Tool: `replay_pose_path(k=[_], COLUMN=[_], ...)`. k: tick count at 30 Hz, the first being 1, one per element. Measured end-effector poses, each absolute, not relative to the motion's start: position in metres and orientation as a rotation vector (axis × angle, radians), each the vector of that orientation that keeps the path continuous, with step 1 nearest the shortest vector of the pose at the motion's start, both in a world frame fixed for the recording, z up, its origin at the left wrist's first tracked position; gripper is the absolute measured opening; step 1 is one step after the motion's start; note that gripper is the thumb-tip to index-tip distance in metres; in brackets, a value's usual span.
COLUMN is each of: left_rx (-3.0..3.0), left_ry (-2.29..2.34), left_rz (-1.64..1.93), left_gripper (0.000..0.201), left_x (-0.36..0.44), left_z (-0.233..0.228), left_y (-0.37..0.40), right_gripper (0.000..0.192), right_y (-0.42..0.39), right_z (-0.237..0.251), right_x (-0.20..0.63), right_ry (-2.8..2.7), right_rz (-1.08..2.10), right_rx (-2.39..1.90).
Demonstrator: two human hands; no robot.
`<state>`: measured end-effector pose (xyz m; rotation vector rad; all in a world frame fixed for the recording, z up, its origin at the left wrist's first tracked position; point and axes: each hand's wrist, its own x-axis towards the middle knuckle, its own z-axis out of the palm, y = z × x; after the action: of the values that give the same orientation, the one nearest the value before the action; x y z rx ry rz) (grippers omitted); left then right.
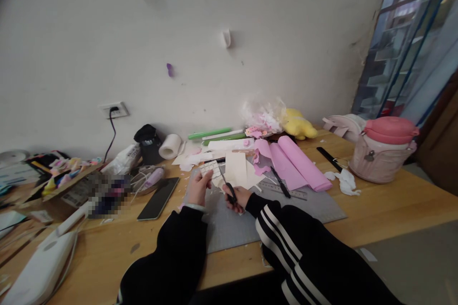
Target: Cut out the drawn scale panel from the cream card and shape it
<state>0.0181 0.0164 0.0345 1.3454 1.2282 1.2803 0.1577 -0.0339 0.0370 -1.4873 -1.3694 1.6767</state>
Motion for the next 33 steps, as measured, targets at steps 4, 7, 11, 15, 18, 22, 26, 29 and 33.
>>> replay_pose_path(k=[4, 7, 11, 15, 18, 22, 26, 29, 33], left_rx=[1.333, 1.323, 1.307, 1.287, 1.268, 1.237, 1.197, 1.171, 1.157], left_ry=[1.205, 1.181, 1.166, 1.16, 1.161, 1.164, 1.17, 1.174, 1.176], left_rz=[1.281, 1.267, 1.267, 1.27, 1.279, 1.299, 1.32, 1.335, 1.353], left_gripper=[0.019, 0.019, 0.018, 0.018, 0.019, 0.02, 0.019, 0.019, 0.021], left_x=[0.0181, 0.0187, 0.019, 0.0193, 0.02, 0.0204, 0.02, 0.0199, 0.0202], left_z=[0.0341, 0.0349, 0.0355, 0.036, 0.0372, 0.0386, 0.0383, 0.038, 0.0387], left_y=[0.0163, 0.0151, 0.0146, 0.0146, 0.0139, 0.0137, 0.0152, 0.0155, 0.0147], right_gripper=[0.033, 0.034, 0.035, 0.037, 0.037, 0.035, 0.032, 0.033, 0.035], right_y=[-0.0341, -0.0341, -0.034, -0.0347, -0.036, -0.0383, -0.0395, -0.04, -0.0407], right_z=[0.0374, 0.0374, 0.037, 0.037, 0.0376, 0.0397, 0.0412, 0.0411, 0.0398], right_x=[0.1579, 0.1582, 0.1586, 0.1591, 0.1589, 0.1582, 0.1584, 0.1593, 0.1602], right_ry=[-1.376, -1.385, -1.4, -1.415, -1.425, -1.449, -1.48, -1.491, -1.484], right_rz=[1.677, 1.68, 1.675, 1.675, 1.672, 1.675, 1.686, 1.696, 1.709], right_rx=[-1.494, -1.494, -1.491, -1.492, -1.5, -1.508, -1.513, -1.505, -1.488])
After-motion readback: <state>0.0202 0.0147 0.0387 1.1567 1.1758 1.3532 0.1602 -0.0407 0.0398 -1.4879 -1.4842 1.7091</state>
